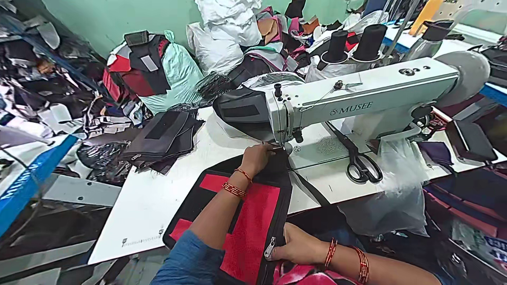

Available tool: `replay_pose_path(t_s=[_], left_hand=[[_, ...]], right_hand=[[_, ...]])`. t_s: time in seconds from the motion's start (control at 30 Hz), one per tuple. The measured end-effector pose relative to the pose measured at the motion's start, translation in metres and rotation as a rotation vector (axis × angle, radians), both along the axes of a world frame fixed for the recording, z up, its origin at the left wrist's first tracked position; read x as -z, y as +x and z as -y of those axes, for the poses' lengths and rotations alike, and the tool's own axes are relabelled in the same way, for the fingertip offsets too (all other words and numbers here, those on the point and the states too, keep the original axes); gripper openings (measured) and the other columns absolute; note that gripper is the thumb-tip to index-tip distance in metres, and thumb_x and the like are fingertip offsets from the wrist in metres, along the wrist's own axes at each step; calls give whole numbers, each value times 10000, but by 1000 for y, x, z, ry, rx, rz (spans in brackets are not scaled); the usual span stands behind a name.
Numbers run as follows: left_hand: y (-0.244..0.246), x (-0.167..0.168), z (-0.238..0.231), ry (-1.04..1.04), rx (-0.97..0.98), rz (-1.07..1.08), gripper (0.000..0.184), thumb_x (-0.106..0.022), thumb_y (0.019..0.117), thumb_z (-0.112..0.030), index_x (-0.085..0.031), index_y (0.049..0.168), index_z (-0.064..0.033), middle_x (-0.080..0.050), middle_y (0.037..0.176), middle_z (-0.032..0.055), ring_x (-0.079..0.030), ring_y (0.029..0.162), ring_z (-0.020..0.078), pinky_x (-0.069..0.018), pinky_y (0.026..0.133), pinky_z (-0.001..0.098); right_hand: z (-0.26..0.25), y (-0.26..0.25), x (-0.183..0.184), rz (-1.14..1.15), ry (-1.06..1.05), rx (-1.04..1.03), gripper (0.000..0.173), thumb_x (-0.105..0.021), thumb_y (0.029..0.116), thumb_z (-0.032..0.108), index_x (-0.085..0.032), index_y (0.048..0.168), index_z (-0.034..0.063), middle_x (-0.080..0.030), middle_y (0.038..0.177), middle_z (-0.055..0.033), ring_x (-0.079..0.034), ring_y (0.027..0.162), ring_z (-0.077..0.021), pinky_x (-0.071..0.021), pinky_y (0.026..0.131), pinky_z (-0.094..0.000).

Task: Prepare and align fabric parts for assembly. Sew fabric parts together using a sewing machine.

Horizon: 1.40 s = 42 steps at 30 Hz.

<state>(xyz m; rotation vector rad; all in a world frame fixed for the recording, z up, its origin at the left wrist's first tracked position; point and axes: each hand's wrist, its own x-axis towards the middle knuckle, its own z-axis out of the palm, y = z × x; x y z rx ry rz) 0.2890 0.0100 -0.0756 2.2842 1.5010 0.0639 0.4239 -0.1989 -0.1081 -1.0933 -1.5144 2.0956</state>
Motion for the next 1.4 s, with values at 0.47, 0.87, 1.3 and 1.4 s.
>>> replay_pose_path(t_s=[0.47, 0.87, 1.3, 1.4], left_hand=[[-11, 19, -1, -293, -35, 232, 286, -608, 1045, -237, -697, 1072, 34, -694, 993, 197, -660, 953, 312, -503, 912, 529], [3, 8, 2, -503, -108, 257, 264, -653, 1019, -241, -713, 1092, 5, -682, 1018, 154, -622, 928, 223, -489, 887, 445], [16, 5, -7, -500, -71, 171, 265, -671, 1005, -245, -730, 972, 11, -676, 895, 136, -598, 825, 208, -483, 807, 441], [18, -1, -7, -492, -85, 164, 266, -672, 1004, -229, -722, 963, 29, -670, 889, 151, -594, 825, 227, -479, 809, 451]], right_hand=[[-128, 41, -11, 791, 668, 552, 418, -625, 1017, 337, -632, 1249, -11, -703, 1042, -160, -682, 886, -297, -542, 841, -492], [-126, 40, 0, 826, 596, 608, 233, -588, 995, 72, -705, 1157, -48, -707, 1058, -206, -685, 978, -283, -535, 919, -404], [-130, 66, 8, 439, 388, 551, 315, -623, 954, 34, -652, 1265, -9, -695, 987, -101, -625, 780, -65, -517, 732, -222], [-131, 69, 6, 385, 357, 529, 339, -617, 949, 18, -638, 1285, -15, -687, 1004, -97, -622, 792, -54, -514, 732, -211]])
